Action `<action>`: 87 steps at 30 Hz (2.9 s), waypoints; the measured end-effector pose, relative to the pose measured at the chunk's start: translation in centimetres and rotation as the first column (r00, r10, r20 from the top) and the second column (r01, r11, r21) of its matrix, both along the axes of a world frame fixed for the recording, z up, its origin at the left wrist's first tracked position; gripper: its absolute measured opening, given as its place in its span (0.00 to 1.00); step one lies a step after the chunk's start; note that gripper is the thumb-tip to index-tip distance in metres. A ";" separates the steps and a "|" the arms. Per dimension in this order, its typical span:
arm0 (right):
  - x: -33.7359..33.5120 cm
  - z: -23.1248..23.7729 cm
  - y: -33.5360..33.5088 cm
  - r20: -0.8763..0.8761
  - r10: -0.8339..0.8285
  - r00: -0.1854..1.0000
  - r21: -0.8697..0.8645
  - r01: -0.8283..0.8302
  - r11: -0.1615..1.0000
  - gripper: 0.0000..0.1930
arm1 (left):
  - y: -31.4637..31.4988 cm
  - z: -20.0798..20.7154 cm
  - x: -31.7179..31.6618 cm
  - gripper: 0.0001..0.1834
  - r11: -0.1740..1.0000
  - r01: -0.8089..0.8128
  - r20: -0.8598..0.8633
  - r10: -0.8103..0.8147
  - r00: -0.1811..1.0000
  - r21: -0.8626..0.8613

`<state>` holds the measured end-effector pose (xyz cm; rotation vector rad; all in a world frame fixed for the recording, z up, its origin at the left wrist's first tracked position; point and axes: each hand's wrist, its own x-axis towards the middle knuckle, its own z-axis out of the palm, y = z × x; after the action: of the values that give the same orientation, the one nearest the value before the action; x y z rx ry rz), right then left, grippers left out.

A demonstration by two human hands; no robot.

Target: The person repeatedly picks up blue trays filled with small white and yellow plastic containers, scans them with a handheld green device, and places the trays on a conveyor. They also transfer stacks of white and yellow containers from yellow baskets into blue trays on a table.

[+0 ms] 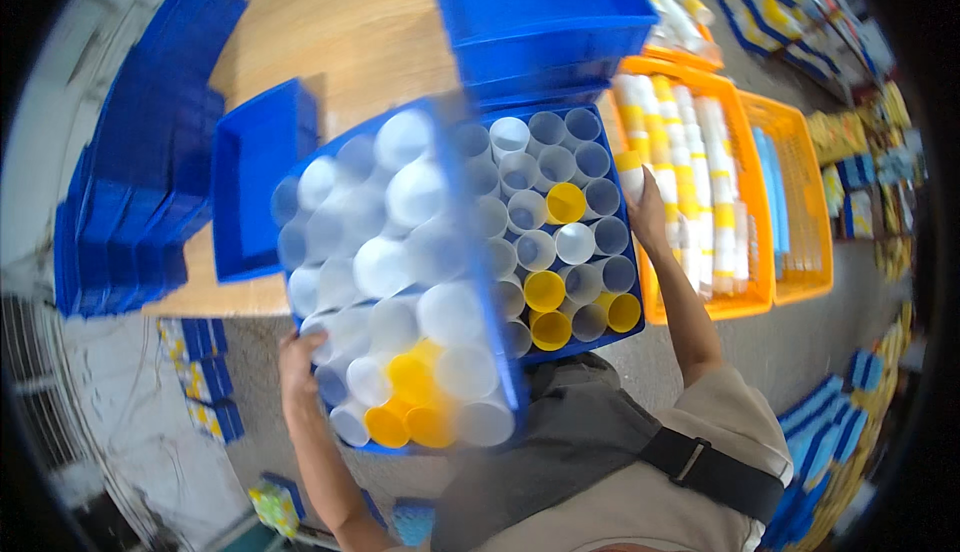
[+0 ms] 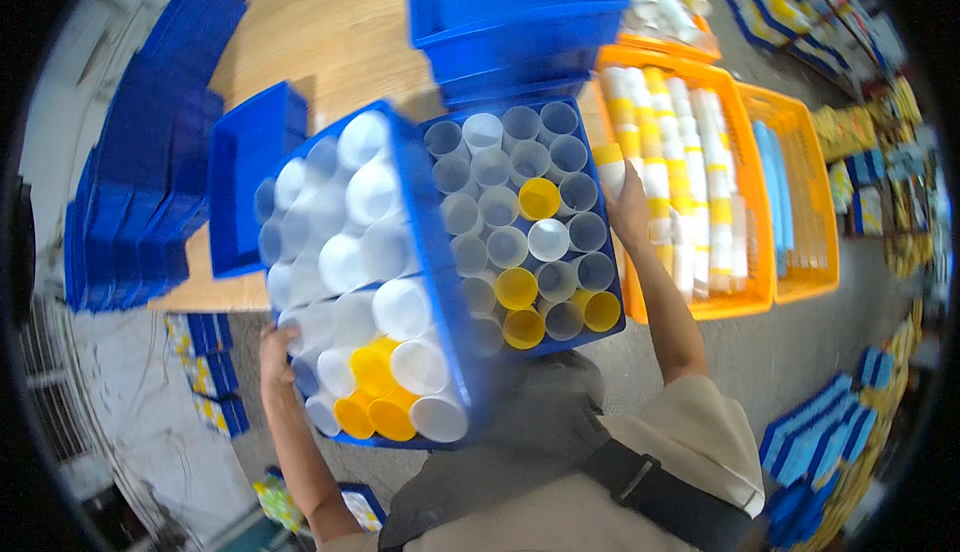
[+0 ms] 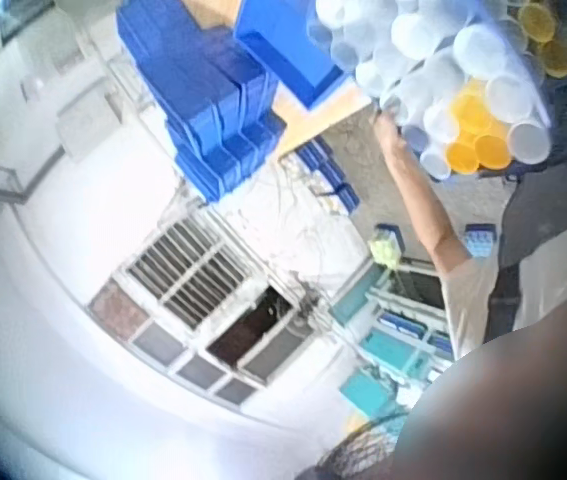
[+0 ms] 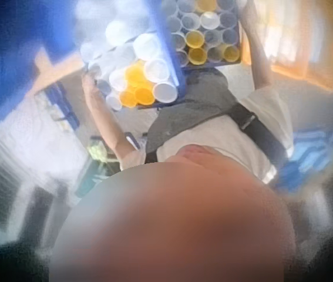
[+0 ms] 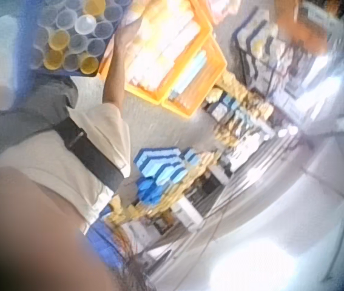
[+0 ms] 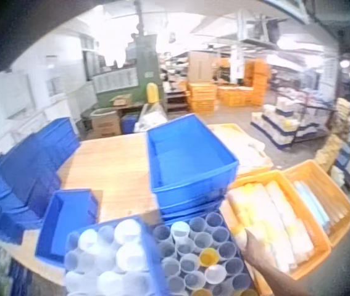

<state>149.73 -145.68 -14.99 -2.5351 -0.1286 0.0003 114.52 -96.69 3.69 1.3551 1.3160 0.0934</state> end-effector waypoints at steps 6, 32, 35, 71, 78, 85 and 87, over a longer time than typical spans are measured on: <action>-6.1 1.1 7.9 -0.008 0.313 0.950 -0.190 -0.309 0.932 0.34 | -8.6 -3.6 0.5 0.15 0.962 0.160 0.293 -0.091 0.952 -0.221; -39.9 10.1 27.0 -0.477 0.597 0.645 0.696 -0.138 0.705 0.33 | -3.0 2.6 -27.5 0.58 0.984 0.058 0.419 -0.126 0.899 0.171; -45.3 13.2 29.4 -0.515 0.600 0.612 0.767 0.016 0.642 0.33 | 1.3 2.1 -36.8 0.58 0.982 -0.058 0.593 -0.061 0.803 0.179; -125.1 -4.7 177.5 -0.672 0.580 -0.460 0.716 -0.204 0.667 0.31 | 114.8 -22.6 -119.3 0.28 0.421 -0.767 0.515 0.846 0.140 -0.483; -130.9 -16.6 192.8 -0.698 0.673 -0.243 0.704 -0.404 0.584 0.38 | 130.9 -33.1 -127.5 0.29 0.387 -0.801 0.454 0.876 0.165 -0.457; -129.6 -19.4 185.4 -0.571 0.776 0.270 0.338 -0.784 0.521 0.37 | 127.3 -36.9 -123.6 0.35 0.572 -0.819 0.215 0.796 0.566 0.035; -126.8 -17.9 178.1 -0.624 0.759 0.187 0.300 -0.840 0.453 0.31 | 123.2 -37.2 -122.0 0.35 0.623 -0.781 -0.092 0.781 0.618 0.037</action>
<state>22.94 32.44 -32.86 -2.0300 -1.1884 1.4272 -7.53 26.54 -33.56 0.6767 1.9220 0.6321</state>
